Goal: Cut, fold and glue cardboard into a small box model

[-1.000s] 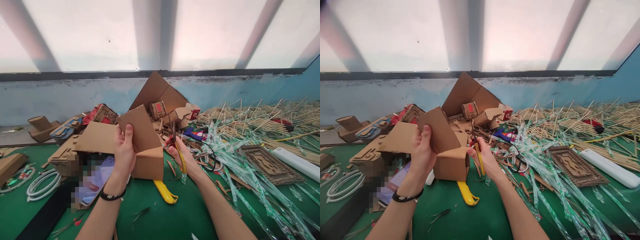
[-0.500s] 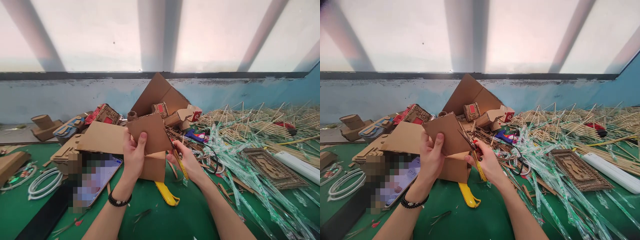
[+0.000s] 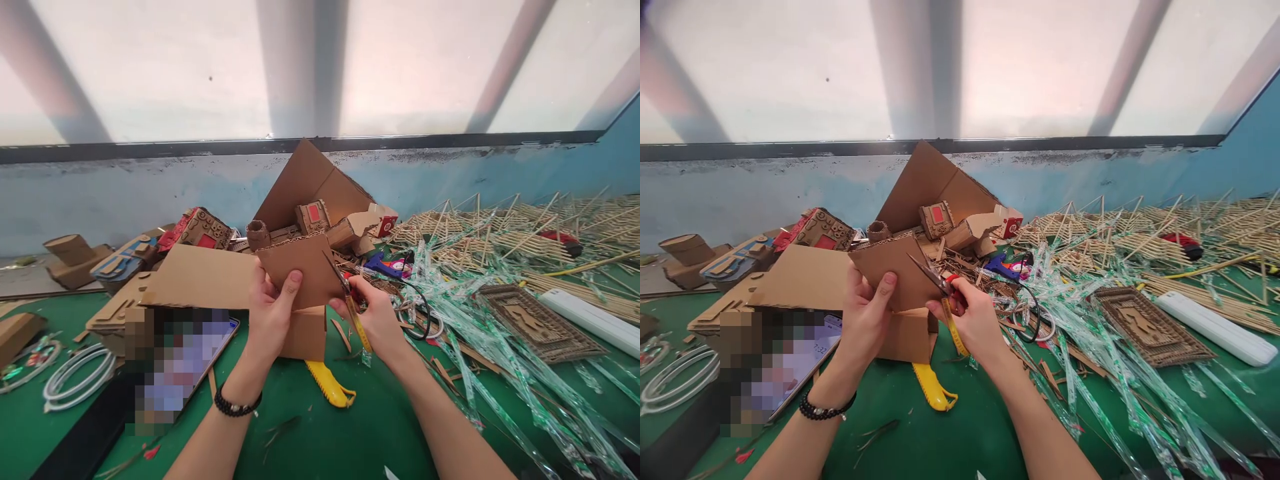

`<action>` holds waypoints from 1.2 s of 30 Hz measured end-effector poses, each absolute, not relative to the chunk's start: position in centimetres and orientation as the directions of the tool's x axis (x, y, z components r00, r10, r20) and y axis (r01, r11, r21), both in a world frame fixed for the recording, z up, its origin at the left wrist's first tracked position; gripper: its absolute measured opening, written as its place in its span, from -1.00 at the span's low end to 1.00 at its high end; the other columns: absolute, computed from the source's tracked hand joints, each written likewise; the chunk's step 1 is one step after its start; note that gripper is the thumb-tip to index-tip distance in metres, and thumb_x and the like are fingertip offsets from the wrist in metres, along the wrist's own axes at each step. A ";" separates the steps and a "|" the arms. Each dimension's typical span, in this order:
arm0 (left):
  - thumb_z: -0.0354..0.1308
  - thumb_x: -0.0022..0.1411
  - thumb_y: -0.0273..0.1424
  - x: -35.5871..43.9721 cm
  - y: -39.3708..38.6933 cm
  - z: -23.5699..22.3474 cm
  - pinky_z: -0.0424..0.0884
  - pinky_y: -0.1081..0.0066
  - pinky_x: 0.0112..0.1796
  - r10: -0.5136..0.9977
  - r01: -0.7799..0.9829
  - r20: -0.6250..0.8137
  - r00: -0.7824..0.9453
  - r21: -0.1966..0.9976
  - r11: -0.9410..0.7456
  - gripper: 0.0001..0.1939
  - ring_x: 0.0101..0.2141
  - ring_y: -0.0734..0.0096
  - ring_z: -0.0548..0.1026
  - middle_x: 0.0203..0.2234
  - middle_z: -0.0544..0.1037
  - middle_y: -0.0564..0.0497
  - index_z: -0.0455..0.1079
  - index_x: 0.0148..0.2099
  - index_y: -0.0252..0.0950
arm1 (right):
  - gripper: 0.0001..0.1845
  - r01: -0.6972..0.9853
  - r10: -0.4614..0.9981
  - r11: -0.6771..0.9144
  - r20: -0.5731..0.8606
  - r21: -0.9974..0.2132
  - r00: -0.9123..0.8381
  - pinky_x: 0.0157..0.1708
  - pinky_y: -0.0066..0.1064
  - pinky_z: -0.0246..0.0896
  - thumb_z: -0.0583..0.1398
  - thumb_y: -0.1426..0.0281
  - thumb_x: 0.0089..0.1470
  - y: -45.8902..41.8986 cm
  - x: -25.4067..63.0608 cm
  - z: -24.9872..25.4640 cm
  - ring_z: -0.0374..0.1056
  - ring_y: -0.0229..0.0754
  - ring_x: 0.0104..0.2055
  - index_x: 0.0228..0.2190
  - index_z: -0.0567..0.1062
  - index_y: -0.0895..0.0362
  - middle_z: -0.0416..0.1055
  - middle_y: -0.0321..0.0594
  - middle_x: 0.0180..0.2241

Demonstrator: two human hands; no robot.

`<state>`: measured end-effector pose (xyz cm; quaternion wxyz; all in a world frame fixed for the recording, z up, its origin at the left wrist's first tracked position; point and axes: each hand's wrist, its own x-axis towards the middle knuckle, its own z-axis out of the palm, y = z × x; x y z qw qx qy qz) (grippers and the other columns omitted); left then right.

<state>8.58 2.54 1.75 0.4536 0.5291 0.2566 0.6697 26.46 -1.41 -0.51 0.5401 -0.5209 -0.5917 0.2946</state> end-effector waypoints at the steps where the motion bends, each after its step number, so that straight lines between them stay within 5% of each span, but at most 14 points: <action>1: 0.44 0.32 -0.16 8.6 2.5 1.7 0.59 0.26 0.11 0.880 -0.339 0.475 -0.030 0.823 -0.456 -0.55 0.07 0.20 0.64 0.05 0.67 -0.06 0.36 0.11 -0.15 | -0.47 0.294 0.934 0.286 0.333 -0.912 0.127 -0.48 -0.44 0.04 0.43 -0.09 0.01 -1.4 26.4 -0.5 0.09 -0.27 -0.46 -0.38 0.43 0.07 0.19 -0.42 -0.51; 21: 0.45 0.30 -0.11 9.0 2.1 1.8 0.57 0.22 0.16 0.911 -0.411 0.412 -0.005 0.830 -0.378 -0.40 0.20 0.13 0.58 0.17 0.63 -0.10 0.35 0.28 -0.08 | -0.40 0.437 0.859 0.369 0.481 -0.820 0.177 -0.55 -0.46 0.03 0.39 -0.20 0.03 -1.8 26.4 -0.6 0.08 -0.30 -0.55 -0.43 0.49 0.09 0.22 -0.41 -0.60; 28: 0.47 0.26 -0.11 9.0 1.9 2.5 0.61 0.27 0.10 0.935 -0.422 0.355 0.008 0.848 -0.319 -0.53 0.17 0.13 0.60 0.14 0.64 -0.08 0.42 0.08 -0.15 | -0.40 0.430 0.916 0.338 0.397 -0.837 0.053 -0.50 -0.42 0.08 0.29 -0.22 0.13 -1.4 26.8 -1.3 0.16 -0.25 -0.49 -0.42 0.45 0.08 0.32 -0.34 -0.53; 36: 0.48 0.25 -0.13 8.9 1.5 3.3 0.63 0.24 0.10 0.956 -0.414 0.291 0.027 0.874 -0.254 -0.50 0.19 0.09 0.60 0.20 0.62 -0.09 0.41 0.12 -0.14 | -0.35 0.324 0.965 0.248 0.262 -0.913 0.002 -0.58 -0.39 0.12 0.21 -0.30 0.18 -1.9 26.4 -1.1 0.23 -0.23 -0.57 -0.38 0.44 0.05 0.32 -0.34 -0.57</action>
